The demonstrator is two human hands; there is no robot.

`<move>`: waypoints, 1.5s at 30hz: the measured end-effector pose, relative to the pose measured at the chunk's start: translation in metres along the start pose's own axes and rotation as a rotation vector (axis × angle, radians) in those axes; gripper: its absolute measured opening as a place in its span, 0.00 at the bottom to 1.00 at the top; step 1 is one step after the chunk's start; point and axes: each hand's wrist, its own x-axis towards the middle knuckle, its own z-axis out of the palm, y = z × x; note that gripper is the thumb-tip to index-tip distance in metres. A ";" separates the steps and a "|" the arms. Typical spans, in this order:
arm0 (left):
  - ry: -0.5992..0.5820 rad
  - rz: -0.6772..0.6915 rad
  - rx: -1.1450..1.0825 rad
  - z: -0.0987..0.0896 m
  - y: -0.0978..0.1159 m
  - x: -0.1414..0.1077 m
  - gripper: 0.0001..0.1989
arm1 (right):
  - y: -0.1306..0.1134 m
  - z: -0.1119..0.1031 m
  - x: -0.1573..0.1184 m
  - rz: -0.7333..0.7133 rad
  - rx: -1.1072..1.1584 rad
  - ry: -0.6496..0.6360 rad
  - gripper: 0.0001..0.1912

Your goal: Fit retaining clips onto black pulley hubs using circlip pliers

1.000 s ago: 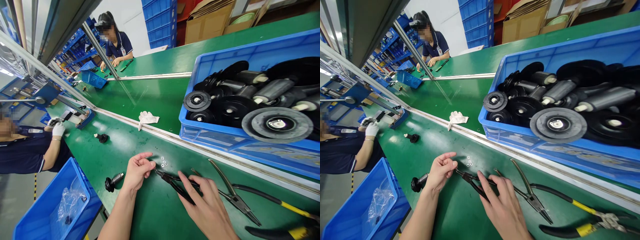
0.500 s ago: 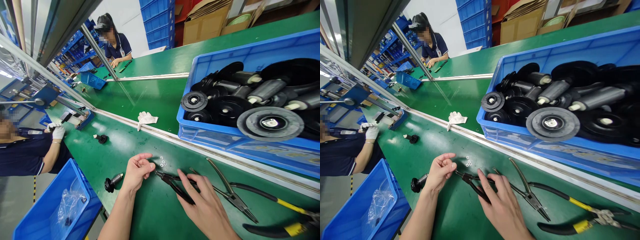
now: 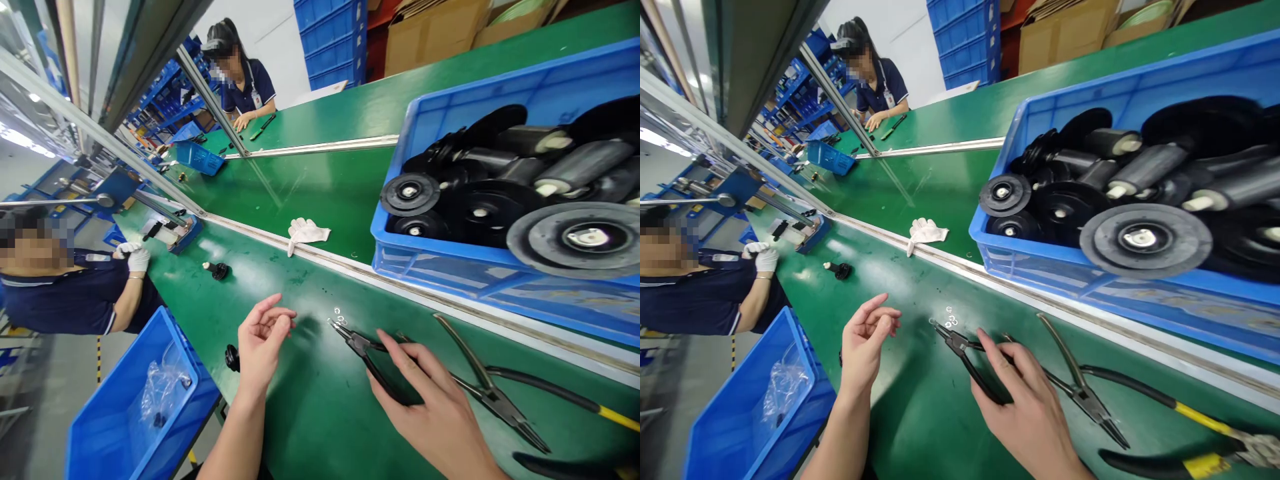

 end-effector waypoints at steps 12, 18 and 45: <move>0.172 0.068 0.602 -0.163 -0.093 -0.060 0.68 | 0.001 0.005 0.006 -0.010 -0.040 0.046 0.26; 0.302 0.156 0.455 -0.142 -0.100 -0.055 0.60 | 0.001 0.004 0.007 -0.019 -0.025 0.041 0.28; -0.098 0.803 0.369 0.004 -0.082 0.010 0.53 | -0.006 0.003 -0.001 -0.079 0.008 -0.095 0.30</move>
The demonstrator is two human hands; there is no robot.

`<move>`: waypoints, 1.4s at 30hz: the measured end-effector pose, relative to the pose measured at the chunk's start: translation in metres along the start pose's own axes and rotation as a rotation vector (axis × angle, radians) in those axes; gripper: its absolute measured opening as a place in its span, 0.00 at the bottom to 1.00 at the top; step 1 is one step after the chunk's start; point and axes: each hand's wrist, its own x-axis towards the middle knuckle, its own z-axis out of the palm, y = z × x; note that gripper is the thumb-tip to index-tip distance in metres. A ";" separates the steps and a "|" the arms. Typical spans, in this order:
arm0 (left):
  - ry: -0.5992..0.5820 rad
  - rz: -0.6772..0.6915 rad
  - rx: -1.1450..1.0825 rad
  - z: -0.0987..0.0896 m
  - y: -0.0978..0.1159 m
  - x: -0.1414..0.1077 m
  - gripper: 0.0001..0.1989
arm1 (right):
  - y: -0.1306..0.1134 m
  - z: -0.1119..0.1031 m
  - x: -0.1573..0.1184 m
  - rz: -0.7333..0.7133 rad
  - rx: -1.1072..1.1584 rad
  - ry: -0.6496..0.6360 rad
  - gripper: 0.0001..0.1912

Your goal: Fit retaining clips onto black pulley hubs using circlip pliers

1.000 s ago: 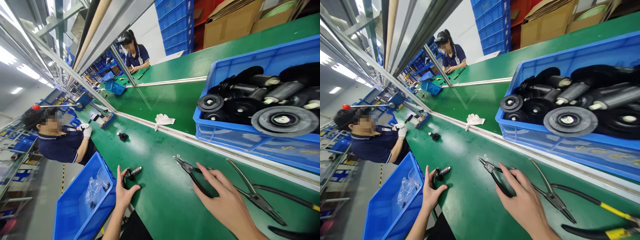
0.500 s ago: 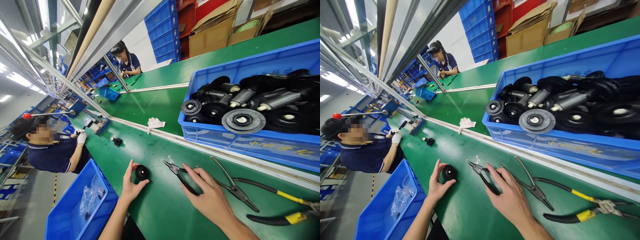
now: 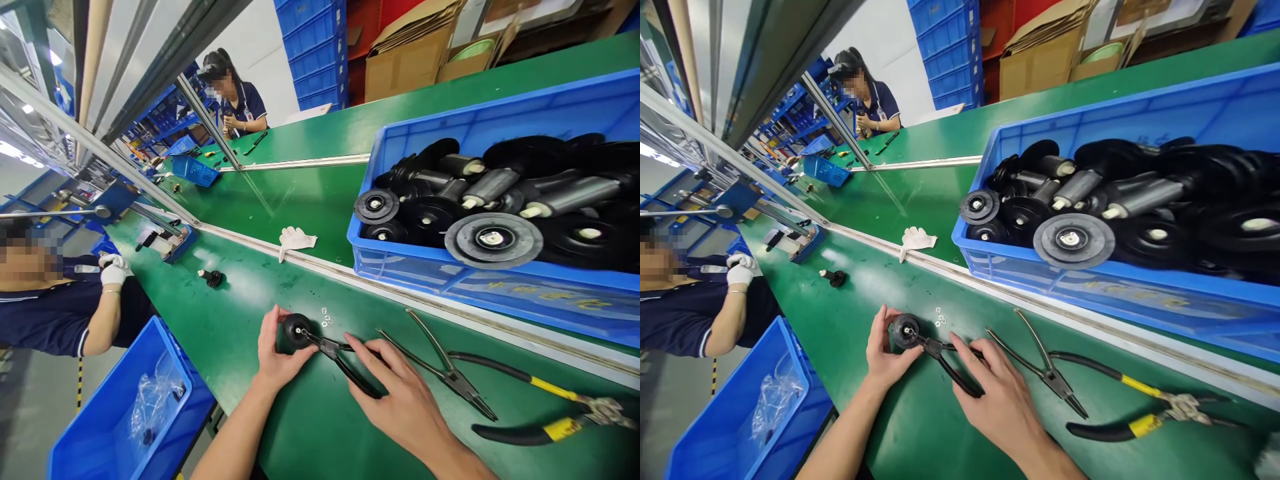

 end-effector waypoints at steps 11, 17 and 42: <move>-0.158 -0.072 -0.201 -0.007 -0.013 -0.003 0.55 | 0.002 0.000 0.002 -0.010 -0.115 -0.027 0.26; -0.150 -0.117 -0.331 -0.012 -0.016 -0.004 0.63 | 0.004 -0.001 -0.001 -0.016 -0.131 -0.035 0.25; -0.572 0.100 -0.123 -0.038 -0.007 0.009 0.55 | -0.001 -0.007 0.004 0.200 0.201 0.100 0.29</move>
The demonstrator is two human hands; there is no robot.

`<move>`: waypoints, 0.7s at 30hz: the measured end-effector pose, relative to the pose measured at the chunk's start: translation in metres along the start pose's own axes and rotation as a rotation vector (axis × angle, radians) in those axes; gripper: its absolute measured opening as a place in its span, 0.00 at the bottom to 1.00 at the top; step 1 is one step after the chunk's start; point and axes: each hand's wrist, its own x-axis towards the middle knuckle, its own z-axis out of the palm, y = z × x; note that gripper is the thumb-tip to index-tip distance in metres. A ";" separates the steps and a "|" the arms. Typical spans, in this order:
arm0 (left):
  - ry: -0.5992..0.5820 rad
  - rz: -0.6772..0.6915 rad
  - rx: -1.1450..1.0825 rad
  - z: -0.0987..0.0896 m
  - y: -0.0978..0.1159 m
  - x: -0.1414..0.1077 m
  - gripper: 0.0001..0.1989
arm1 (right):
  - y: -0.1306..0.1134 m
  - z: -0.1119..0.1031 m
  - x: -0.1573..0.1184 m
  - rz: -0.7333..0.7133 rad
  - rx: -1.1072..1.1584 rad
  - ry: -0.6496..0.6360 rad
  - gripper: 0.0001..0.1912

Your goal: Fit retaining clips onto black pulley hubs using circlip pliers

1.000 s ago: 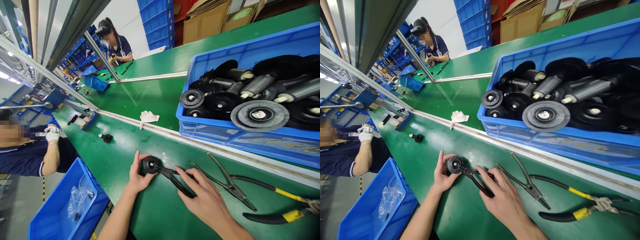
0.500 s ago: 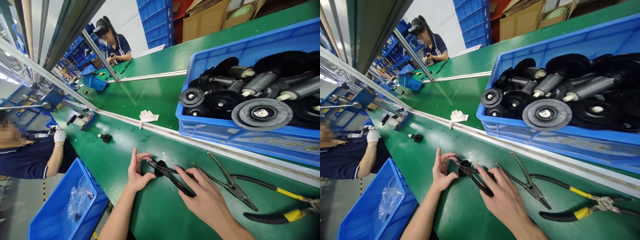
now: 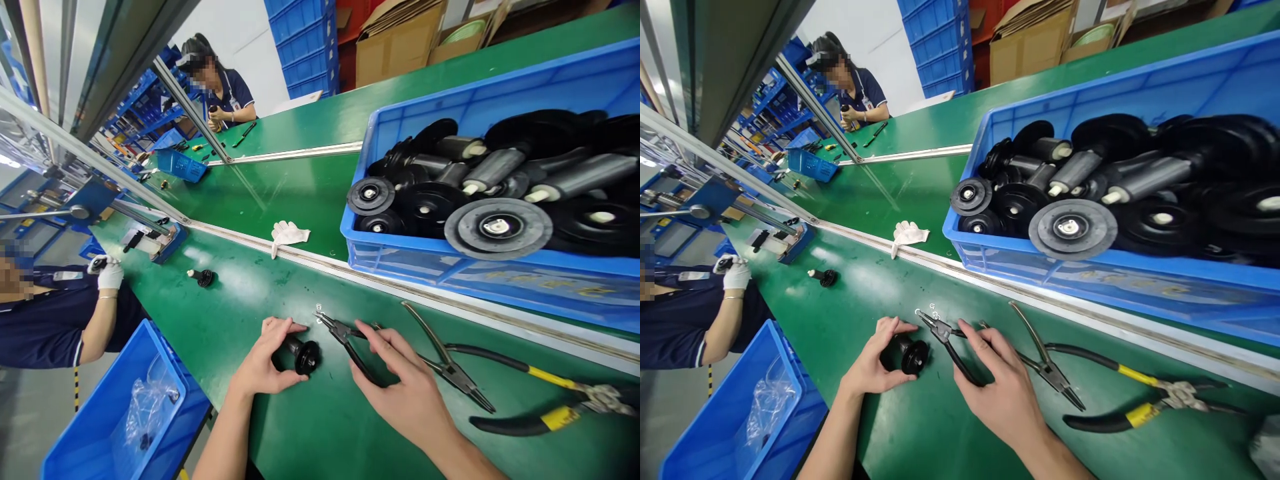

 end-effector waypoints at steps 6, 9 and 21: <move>0.034 -0.016 -0.075 -0.003 -0.002 0.002 0.44 | 0.000 -0.001 0.000 0.002 0.024 -0.008 0.29; -0.001 -0.001 -0.062 -0.001 -0.001 0.003 0.41 | 0.000 0.000 0.001 0.006 0.019 -0.001 0.28; 0.543 -0.224 0.023 0.024 -0.008 0.003 0.50 | -0.001 0.001 0.000 -0.117 -0.100 0.011 0.28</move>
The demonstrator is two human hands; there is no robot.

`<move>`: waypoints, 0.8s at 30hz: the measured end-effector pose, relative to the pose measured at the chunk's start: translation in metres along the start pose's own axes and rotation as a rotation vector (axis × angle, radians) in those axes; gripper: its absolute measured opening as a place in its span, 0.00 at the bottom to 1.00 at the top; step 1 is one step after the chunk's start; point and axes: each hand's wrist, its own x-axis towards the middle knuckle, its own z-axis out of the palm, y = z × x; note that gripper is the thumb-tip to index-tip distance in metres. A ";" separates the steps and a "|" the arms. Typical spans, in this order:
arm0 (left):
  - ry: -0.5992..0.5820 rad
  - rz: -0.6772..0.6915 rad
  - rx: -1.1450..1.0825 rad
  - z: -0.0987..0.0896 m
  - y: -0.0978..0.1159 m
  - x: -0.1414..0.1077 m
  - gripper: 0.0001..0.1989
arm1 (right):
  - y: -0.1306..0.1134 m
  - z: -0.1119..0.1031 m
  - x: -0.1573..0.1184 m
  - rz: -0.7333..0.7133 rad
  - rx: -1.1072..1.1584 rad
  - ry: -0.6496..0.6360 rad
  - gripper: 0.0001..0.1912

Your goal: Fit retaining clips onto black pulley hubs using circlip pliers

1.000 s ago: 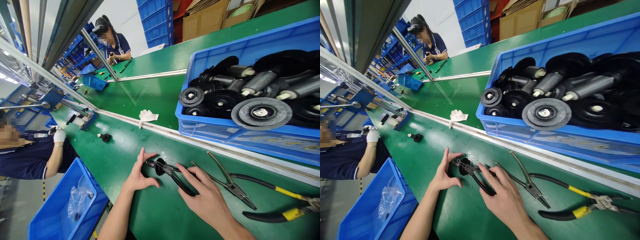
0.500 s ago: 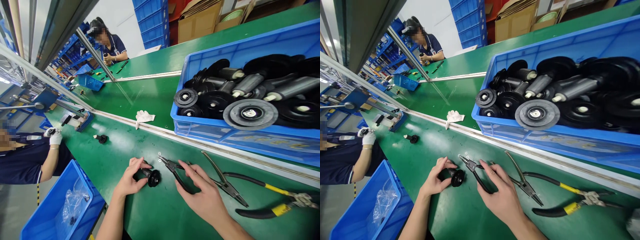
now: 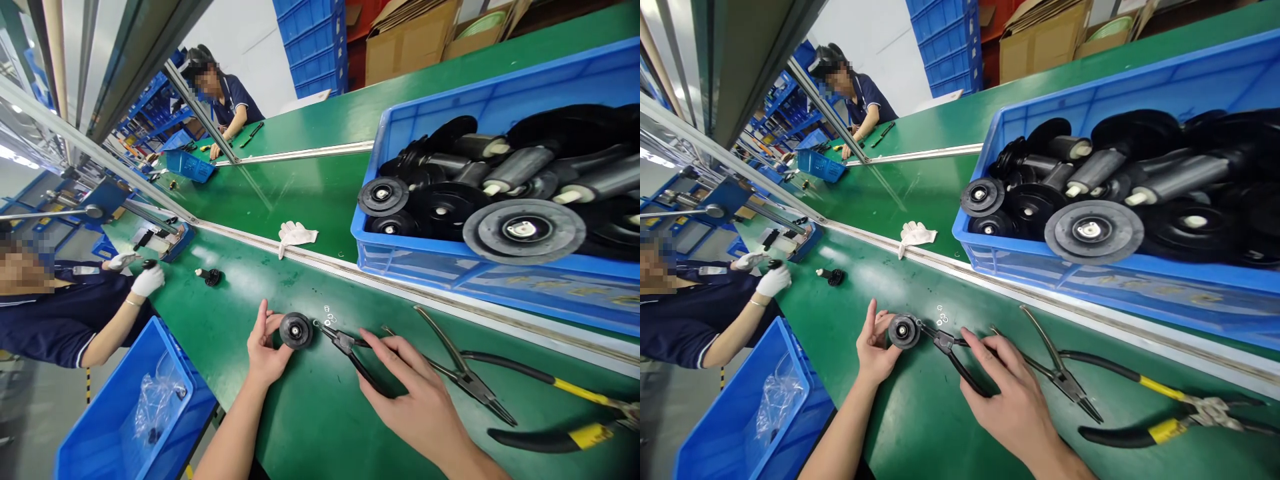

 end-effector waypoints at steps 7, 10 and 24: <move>0.002 0.043 0.031 0.000 0.003 -0.001 0.49 | 0.000 0.002 0.001 -0.081 -0.082 -0.079 0.27; -0.007 0.087 0.051 0.000 0.006 -0.001 0.49 | 0.001 0.002 -0.002 -0.110 -0.118 -0.104 0.27; -0.080 0.104 -0.006 0.002 0.002 0.000 0.49 | 0.003 0.003 -0.004 -0.125 -0.237 -0.178 0.27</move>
